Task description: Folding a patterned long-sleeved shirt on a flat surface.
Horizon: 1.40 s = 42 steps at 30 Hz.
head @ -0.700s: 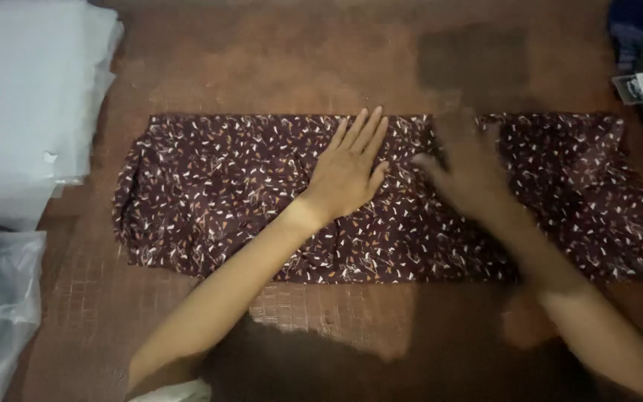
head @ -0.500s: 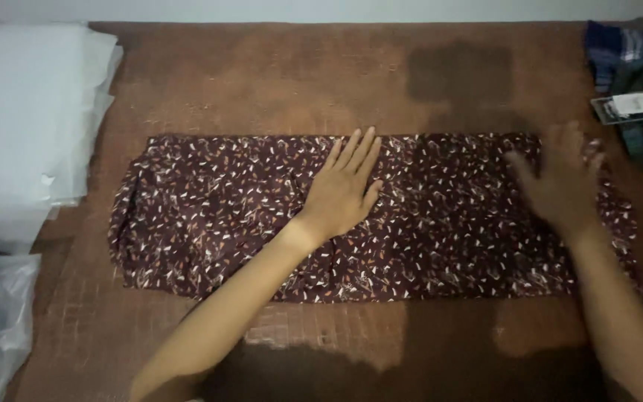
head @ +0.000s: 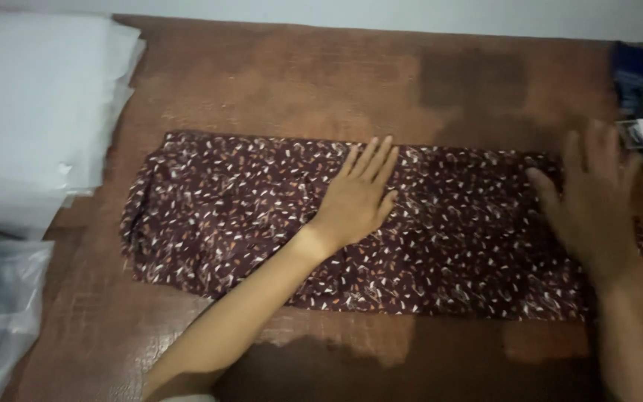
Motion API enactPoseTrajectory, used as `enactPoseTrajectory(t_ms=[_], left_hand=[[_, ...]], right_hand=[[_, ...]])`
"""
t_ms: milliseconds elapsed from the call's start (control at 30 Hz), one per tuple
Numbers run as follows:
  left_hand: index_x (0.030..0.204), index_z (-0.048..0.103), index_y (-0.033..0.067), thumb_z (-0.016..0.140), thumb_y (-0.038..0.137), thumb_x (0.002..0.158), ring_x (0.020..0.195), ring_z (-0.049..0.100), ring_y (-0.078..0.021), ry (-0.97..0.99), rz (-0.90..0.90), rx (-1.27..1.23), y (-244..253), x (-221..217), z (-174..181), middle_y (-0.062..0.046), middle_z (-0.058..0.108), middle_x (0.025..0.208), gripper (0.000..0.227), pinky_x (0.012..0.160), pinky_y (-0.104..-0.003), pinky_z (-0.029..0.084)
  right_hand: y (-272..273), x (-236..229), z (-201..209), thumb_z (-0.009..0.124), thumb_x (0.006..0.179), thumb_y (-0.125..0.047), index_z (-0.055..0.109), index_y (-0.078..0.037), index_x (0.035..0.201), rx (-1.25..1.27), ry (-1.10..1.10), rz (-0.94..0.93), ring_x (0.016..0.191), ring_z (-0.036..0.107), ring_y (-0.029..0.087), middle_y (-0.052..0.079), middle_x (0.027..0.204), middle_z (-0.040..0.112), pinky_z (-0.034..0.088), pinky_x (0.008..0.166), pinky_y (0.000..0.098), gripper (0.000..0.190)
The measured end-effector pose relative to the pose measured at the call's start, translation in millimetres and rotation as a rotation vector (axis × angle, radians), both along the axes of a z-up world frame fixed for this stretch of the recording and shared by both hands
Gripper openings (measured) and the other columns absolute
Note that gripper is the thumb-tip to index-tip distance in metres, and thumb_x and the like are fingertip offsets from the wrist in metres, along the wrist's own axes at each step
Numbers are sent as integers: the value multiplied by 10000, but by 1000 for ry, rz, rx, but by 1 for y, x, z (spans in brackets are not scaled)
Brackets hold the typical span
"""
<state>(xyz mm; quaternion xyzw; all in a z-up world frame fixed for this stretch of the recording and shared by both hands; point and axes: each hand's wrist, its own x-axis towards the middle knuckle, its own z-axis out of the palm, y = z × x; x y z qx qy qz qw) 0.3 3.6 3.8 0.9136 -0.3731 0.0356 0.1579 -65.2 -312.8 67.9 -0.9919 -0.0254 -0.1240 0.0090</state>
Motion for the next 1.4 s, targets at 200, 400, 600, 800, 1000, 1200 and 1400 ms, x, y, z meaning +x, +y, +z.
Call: enactPoseTrajectory(t_ms=[200,400,600,800,1000,1200,1400], left_hand=[[1582,149,13,217,437,1079,1557,57,-289,-1,22,-25,1,-6,8,-169,130,1665,662,1276,-431,30],[1573,281,-10,381,383,1046,1567,116,-341,63,48,-66,1,-8,12,-207,188,1666,666,1281,-489,23],[1583,180,23,484,438,1043,1560,40,-355,55,59,-36,2,-11,28,-233,65,1658,746,1285,-500,20],[1532,344,43,422,521,1010,1549,173,-344,-120,187,43,12,-10,50,-199,285,1624,712,1283,-497,116],[1588,49,53,184,605,1030,1535,-54,-341,37,206,212,13,-3,16,-204,-10,1653,796,1241,-484,-13],[1586,52,82,194,602,1020,1528,-96,-309,124,208,198,14,-4,29,-169,-49,1653,781,1237,-464,-51],[1587,-80,176,23,656,945,1497,-185,-341,352,381,434,44,16,72,-111,-184,1643,808,1216,-535,-84]], right_hand=[[106,27,-30,300,1033,-557,211,-20,1603,142,191,345,1563,118,360,182,1704,118,120,1223,572,788],[103,36,-63,487,1042,-431,327,10,1589,301,212,369,1531,225,400,190,1674,267,156,1214,638,721],[98,37,-66,446,1003,-355,350,72,1536,257,126,456,1563,217,360,239,1670,280,153,1232,594,689],[99,37,-68,472,993,-355,361,42,1550,225,96,453,1561,245,350,227,1676,298,168,1243,563,693],[98,38,-73,425,993,-402,310,6,1578,206,143,411,1566,208,327,182,1700,243,126,1254,535,722],[97,37,-70,426,995,-415,319,2,1577,236,139,430,1570,211,326,197,1684,272,128,1255,544,724],[100,36,-68,398,999,-439,306,-30,1582,223,157,398,1578,180,304,142,1704,241,118,1250,533,718]])
